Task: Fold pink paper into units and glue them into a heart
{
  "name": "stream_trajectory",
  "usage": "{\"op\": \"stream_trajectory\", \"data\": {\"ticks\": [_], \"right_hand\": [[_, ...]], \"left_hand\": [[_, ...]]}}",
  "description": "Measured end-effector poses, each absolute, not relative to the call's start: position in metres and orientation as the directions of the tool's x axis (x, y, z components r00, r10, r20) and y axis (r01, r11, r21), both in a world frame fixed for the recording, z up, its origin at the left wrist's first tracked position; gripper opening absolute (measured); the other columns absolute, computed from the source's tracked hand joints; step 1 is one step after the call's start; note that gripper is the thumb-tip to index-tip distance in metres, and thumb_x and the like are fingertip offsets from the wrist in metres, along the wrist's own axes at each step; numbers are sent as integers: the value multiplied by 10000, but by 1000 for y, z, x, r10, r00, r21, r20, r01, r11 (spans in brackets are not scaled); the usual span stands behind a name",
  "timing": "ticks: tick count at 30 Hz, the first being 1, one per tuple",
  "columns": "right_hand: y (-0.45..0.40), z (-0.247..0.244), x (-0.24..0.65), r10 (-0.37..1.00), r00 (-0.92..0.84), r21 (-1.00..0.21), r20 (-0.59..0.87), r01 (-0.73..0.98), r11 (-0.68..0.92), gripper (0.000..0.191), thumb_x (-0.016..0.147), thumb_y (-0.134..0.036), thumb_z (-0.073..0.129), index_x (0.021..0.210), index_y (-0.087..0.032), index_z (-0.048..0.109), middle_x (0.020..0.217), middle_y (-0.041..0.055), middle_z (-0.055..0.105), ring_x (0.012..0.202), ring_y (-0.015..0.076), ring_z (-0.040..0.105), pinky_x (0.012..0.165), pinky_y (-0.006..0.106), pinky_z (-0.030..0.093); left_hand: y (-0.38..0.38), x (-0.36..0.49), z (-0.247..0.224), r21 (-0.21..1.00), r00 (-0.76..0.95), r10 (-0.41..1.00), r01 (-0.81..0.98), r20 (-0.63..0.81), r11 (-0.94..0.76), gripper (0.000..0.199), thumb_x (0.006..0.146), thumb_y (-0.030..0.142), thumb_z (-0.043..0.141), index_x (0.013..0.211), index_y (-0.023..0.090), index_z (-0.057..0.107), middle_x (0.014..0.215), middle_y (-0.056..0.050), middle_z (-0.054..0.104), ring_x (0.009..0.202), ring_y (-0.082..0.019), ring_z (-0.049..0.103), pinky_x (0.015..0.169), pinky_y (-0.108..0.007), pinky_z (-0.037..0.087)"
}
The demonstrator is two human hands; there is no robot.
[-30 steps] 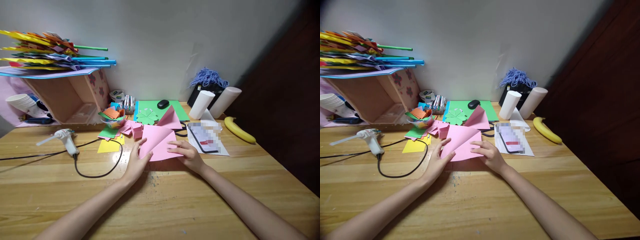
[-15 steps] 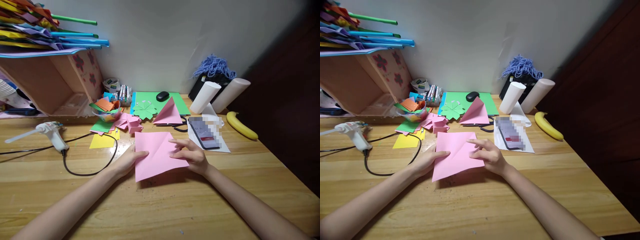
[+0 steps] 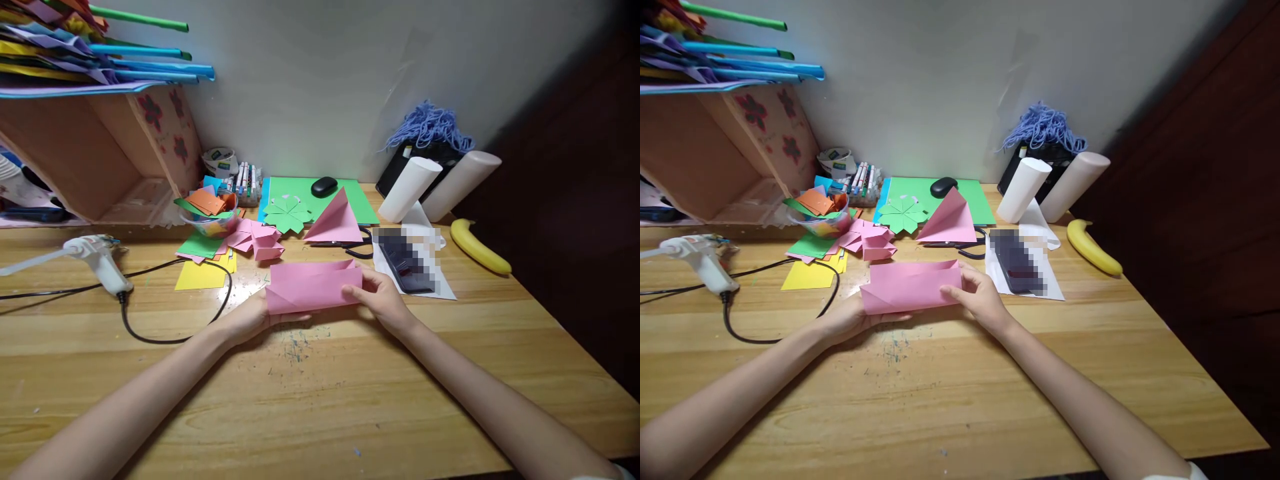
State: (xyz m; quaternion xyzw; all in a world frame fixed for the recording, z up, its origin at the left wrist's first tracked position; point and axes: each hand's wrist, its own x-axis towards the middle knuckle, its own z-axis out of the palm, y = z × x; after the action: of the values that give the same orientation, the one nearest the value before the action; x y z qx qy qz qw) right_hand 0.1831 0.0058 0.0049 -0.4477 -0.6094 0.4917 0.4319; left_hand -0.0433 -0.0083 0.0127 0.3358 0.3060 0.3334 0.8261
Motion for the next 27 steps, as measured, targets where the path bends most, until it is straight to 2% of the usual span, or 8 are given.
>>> {"op": "stream_trajectory", "data": {"ticks": [2, 4, 8, 10, 16, 20, 24, 27], "right_hand": [[4, 4, 182, 983, -175, -991, 50, 112, 70, 253, 663, -358, 681, 835, -177, 642, 839, 42, 630, 786, 179, 580, 699, 292, 474], [2, 2, 181, 992, -115, -992, 51, 113, 64, 241, 651, -345, 691, 813, -175, 635, 773, 22, 628, 711, 158, 571, 653, 271, 465], [2, 1, 179, 994, -67, -988, 90, 123, 98, 221, 647, -324, 695, 801, -182, 626, 771, 8, 622, 702, 142, 562, 655, 252, 453], [2, 1, 178, 994, -67, -985, 87, 142, 95, 200, 645, -333, 693, 740, -178, 610, 721, -2, 602, 660, 133, 546, 620, 243, 444], [-2, 0, 176, 991, -90, -971, 102, 206, 119, 239, 666, -378, 662, 642, -173, 542, 621, -13, 517, 576, 114, 479, 524, 227, 395], [-3, -1, 175, 989, -108, -967, 96, 226, 119, 260, 684, -399, 638, 626, -173, 525, 607, -10, 516, 561, 110, 475, 508, 225, 395], [-2, 0, 173, 988, -144, -980, 53, 182, 79, 210, 673, -362, 656, 692, -175, 562, 689, -1, 586, 621, 122, 533, 566, 234, 432], [1, 0, 174, 995, -80, -987, 55, 149, 67, 227, 647, -343, 683, 749, -178, 566, 743, 9, 603, 675, 131, 560, 622, 246, 452]], "left_hand": [[-7, -46, 8, 753, 598, 752, -350, -277, 557, 450, 745, 126, 552, 1186, 208, 517, 1199, -88, 561, 1141, -279, 470, 939, -450, 399], [-6, -49, 6, 730, 608, 747, -378, -269, 570, 456, 744, 136, 541, 1195, 199, 507, 1193, -87, 566, 1150, -284, 461, 965, -462, 366], [-7, -51, 6, 672, 614, 756, -463, -226, 578, 468, 819, 396, 459, 1229, 171, 466, 1195, -111, 559, 1179, -280, 431, 1005, -468, 302], [-9, -50, 8, 709, 581, 784, -457, -219, 537, 553, 790, 486, 481, 1238, 162, 455, 1179, -126, 567, 1176, -278, 434, 1007, -443, 301], [-12, -50, 4, 827, 442, 873, -399, -204, 395, 644, 658, 546, 608, 1152, 140, 531, 1089, -142, 614, 1092, -297, 503, 932, -407, 381], [-12, -47, 7, 929, 369, 905, -210, -214, 305, 600, 592, 427, 713, 1095, 137, 562, 1094, -123, 617, 1034, -277, 540, 894, -367, 406], [-15, -40, 18, 959, 296, 920, -43, -257, 281, 383, 679, 323, 656, 1028, 173, 609, 1054, -76, 644, 963, -230, 577, 852, -323, 422], [-16, -38, 22, 964, 254, 932, 8, -259, 266, 328, 702, 309, 630, 999, 172, 623, 1022, -70, 657, 934, -225, 587, 831, -321, 423]]}}
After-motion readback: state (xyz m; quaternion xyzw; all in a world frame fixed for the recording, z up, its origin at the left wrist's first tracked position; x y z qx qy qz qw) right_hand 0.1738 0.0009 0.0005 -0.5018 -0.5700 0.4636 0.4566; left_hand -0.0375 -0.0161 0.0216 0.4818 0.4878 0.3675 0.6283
